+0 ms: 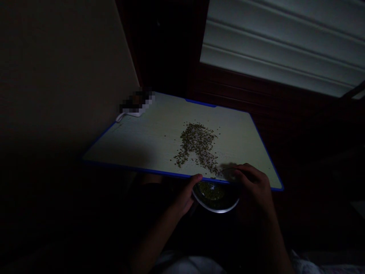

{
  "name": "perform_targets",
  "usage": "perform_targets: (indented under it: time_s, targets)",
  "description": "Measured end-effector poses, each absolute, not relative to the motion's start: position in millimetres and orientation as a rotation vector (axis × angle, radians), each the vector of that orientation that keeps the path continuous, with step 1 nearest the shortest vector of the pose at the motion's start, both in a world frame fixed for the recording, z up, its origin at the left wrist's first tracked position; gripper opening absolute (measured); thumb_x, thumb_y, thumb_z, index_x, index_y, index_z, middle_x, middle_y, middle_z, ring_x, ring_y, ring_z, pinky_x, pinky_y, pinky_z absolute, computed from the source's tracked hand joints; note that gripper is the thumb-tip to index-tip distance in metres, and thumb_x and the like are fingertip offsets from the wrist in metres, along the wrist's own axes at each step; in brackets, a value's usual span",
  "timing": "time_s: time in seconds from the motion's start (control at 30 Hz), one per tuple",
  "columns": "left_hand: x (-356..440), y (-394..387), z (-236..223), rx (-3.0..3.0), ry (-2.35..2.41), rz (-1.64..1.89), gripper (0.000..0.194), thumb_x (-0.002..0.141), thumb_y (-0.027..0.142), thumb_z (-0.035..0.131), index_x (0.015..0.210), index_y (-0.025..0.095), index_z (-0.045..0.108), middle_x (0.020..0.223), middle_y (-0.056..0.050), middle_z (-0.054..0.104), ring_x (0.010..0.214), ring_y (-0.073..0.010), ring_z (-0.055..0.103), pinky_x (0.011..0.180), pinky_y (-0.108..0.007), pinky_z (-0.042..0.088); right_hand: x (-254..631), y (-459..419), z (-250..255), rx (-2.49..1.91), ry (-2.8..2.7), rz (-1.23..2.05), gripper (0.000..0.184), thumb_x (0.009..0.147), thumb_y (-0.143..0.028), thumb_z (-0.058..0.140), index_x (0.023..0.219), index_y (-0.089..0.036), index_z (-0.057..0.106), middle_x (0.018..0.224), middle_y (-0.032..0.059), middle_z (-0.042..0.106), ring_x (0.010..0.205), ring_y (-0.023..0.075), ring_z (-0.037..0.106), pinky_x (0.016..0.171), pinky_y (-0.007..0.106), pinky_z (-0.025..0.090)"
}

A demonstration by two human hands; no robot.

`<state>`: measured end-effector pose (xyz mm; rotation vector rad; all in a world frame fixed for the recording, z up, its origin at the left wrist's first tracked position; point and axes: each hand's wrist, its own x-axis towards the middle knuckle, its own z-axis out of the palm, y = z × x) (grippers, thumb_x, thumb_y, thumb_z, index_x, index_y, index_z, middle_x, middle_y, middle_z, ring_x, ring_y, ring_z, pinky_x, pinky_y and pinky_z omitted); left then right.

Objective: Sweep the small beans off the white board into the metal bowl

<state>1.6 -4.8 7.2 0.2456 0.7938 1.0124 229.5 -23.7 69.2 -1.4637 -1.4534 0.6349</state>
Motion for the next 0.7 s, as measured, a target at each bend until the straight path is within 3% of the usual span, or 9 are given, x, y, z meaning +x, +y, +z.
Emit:
perform_targets:
  time_s: [0.37, 0.7]
  targets:
    - [3.3, -5.4, 7.8, 0.234, 0.763, 1.01, 0.032, 0.079, 0.027, 0.082, 0.107, 0.013, 0.077, 0.104, -0.01, 0.084, 0.101, -0.0274, 0.077, 0.104, -0.041, 0.055, 216.3, -22.2, 78.8, -1.546, -1.532, 0.613, 0.023, 0.088, -0.044, 0.073, 0.098, -0.024, 0.081, 0.101, 0.007, 0.081, 0.092, 0.0253, 0.075, 0.079, 0.035, 0.058]
    - [3.2, -4.2, 12.9, 0.227, 0.826, 1.019, 0.029, 0.08, 0.023, 0.08, 0.108, 0.013, 0.076, 0.102, -0.008, 0.084, 0.095, -0.0253, 0.077, 0.093, -0.037, 0.059, 213.1, -11.8, 79.0, -1.546, -1.597, 0.667, 0.026, 0.09, -0.044, 0.071, 0.104, -0.025, 0.08, 0.108, 0.0072, 0.081, 0.099, 0.0259, 0.075, 0.088, 0.037, 0.058]
